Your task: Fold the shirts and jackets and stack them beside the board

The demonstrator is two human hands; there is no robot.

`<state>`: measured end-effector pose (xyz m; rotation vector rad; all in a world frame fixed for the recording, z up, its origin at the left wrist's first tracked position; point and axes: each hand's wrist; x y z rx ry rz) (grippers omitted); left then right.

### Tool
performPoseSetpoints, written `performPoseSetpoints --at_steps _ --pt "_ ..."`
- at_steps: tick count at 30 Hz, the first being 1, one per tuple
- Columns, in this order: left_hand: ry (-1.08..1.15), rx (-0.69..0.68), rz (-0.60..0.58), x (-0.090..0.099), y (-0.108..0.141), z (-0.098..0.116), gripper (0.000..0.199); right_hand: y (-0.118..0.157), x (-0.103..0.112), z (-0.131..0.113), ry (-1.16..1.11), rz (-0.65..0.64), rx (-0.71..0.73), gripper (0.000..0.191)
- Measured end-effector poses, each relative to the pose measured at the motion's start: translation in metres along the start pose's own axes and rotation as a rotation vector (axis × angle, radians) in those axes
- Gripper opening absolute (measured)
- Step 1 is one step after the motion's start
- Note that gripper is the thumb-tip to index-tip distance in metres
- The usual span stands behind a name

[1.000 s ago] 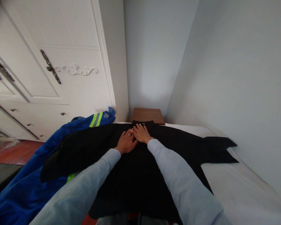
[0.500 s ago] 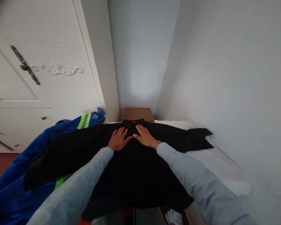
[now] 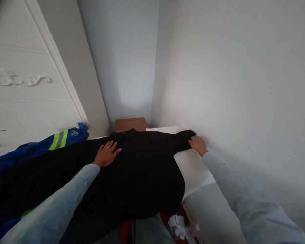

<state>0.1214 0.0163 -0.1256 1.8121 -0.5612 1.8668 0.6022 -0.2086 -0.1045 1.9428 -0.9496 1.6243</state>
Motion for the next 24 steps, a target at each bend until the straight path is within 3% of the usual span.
performPoseSetpoints --at_steps 4,14,20,24 --pt "-0.004 0.006 -0.015 0.001 -0.002 -0.001 0.075 0.002 0.008 0.02 0.019 -0.058 -0.107 0.04" --pt "-0.054 0.019 -0.038 0.002 -0.004 -0.003 0.072 -0.004 0.01 0.009 -0.015 -0.16 -0.093 0.023" --pt "-0.08 0.014 -0.026 0.0 -0.005 -0.004 0.072 0.004 0.02 0.008 -0.117 -0.064 -0.075 0.036" --pt "-0.073 0.011 -0.017 -0.002 -0.005 -0.005 0.074 0.024 0.027 0.021 -0.264 0.114 -0.077 0.042"
Point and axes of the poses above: each hand's wrist, its own y-axis away from the middle knuckle, its own x-axis out of the back of the hand, z = x × y, and after that the axes turned 6 degrees about -z, right-handed
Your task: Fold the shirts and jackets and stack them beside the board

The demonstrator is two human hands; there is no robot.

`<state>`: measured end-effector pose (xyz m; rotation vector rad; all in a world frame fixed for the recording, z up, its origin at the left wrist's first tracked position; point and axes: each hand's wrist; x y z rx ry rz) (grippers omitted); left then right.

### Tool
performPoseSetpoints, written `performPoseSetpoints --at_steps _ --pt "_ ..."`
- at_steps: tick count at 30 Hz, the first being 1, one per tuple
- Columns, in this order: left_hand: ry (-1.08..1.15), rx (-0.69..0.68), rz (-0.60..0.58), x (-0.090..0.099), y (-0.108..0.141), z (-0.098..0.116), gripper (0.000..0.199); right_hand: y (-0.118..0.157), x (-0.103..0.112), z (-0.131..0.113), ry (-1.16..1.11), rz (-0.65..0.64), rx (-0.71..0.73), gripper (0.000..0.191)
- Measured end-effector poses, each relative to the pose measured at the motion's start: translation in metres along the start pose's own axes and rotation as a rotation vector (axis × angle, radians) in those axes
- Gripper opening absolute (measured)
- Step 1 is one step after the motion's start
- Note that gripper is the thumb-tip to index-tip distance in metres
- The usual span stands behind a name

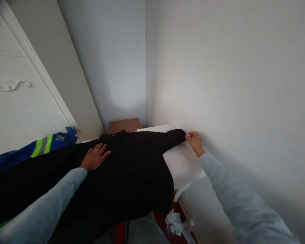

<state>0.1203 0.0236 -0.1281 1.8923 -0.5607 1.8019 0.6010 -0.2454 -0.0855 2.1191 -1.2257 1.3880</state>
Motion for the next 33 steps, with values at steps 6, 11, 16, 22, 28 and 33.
performPoseSetpoints --at_steps 6,11,16,22,28,33 --pt "0.013 -0.005 0.02 -0.002 -0.001 0.0 0.072 0.025 0.006 0.013 0.023 0.063 0.052 0.04" --pt "0.019 -0.007 0.01 0.0 0.0 0.0 0.072 0.036 0.003 -0.004 0.117 0.033 0.161 0.042" --pt "0.003 -0.012 0.012 -0.001 -0.001 0.0 0.073 0.042 -0.008 -0.027 0.193 -0.18 0.597 0.049" --pt "0.023 -0.004 0.007 -0.002 -0.001 0.0 0.074 0.027 -0.031 -0.066 0.229 -0.29 0.697 0.048" --pt "0.041 -0.001 0.006 -0.001 0.001 0.0 0.072 -0.022 -0.034 -0.102 0.517 -0.368 0.597 0.055" --pt "0.056 0.014 -0.018 0.002 0.004 0.001 0.073 -0.063 -0.031 -0.101 0.599 -0.469 0.482 0.047"
Point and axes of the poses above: each hand's wrist, its own y-axis away from the middle knuckle, its own x-axis out of the back of the hand, z = x × y, and after that the axes turned 6 degrees about -z, right-handed
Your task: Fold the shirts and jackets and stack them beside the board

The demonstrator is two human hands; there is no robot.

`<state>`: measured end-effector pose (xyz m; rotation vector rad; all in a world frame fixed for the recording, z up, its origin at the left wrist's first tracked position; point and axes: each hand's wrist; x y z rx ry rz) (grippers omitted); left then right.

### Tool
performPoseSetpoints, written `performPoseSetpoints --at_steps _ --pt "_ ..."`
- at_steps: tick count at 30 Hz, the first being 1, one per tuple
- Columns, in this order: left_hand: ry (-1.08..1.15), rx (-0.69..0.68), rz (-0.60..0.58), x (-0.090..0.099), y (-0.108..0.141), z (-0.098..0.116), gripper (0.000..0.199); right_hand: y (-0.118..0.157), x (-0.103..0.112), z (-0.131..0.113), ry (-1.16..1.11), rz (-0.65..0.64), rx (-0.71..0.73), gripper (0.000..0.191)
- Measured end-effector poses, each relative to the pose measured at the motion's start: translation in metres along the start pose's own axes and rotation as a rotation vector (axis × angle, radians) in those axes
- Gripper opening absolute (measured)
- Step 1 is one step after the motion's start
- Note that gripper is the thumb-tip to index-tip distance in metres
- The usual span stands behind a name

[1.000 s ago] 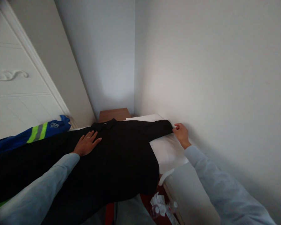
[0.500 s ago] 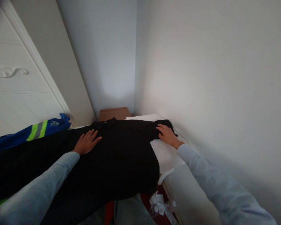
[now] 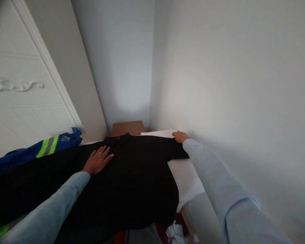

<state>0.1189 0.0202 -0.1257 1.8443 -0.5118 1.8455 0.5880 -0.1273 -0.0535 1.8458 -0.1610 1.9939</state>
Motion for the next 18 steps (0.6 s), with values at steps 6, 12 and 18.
performPoseSetpoints --at_steps 6,12,18 --pt "0.006 0.0 0.008 -0.003 -0.001 -0.001 0.071 -0.008 0.001 0.023 -0.013 -0.106 -0.023 0.034" --pt "0.0 -0.027 0.062 -0.01 -0.004 -0.005 0.07 -0.011 0.01 0.035 -0.088 -0.235 0.031 0.025" --pt "-0.003 -0.033 0.081 -0.011 -0.005 -0.006 0.069 -0.01 0.012 0.04 -0.044 -0.272 0.012 0.027"
Point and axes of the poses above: each hand's wrist, its own y-axis away from the middle knuckle, its own x-axis out of the back of the hand, z = x × y, and after that the axes turned 6 degrees about -z, right-handed
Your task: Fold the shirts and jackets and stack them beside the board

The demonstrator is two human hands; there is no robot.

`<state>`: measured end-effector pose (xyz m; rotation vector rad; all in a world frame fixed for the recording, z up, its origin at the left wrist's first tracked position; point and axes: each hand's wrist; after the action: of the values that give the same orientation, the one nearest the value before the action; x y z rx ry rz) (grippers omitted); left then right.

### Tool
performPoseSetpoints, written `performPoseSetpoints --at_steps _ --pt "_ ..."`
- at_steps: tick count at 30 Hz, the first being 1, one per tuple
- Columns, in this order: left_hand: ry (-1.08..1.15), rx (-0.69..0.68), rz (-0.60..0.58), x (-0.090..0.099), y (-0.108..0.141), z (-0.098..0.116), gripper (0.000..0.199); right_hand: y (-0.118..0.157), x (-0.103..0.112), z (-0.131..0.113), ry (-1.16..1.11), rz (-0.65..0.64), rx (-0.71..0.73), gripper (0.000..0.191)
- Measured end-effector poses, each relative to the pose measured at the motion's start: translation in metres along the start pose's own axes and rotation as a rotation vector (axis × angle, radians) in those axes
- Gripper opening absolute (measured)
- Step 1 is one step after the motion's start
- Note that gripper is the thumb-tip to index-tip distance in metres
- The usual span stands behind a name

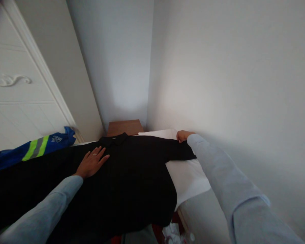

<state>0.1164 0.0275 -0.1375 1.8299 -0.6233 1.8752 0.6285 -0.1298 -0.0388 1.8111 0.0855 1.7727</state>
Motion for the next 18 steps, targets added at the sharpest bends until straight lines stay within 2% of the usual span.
performPoseSetpoints --at_steps 7,12,18 --pt "-0.008 0.022 -0.027 0.001 0.0 0.001 0.068 0.004 0.004 -0.007 0.076 0.088 -0.047 0.023" --pt "-0.007 0.018 -0.015 0.0 0.001 0.0 0.068 0.008 0.011 -0.012 0.106 0.212 -0.155 0.03" --pt "0.011 0.018 -0.022 0.008 0.005 0.007 0.068 0.011 -0.004 -0.019 0.112 0.286 -0.227 0.037"
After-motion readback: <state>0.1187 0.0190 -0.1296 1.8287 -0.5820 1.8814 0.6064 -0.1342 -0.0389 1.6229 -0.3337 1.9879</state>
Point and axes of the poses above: each hand's wrist, its own y-axis away from the middle knuckle, its own x-axis out of the back of the hand, z = x × y, and after that the axes turned 6 degrees about -z, right-handed
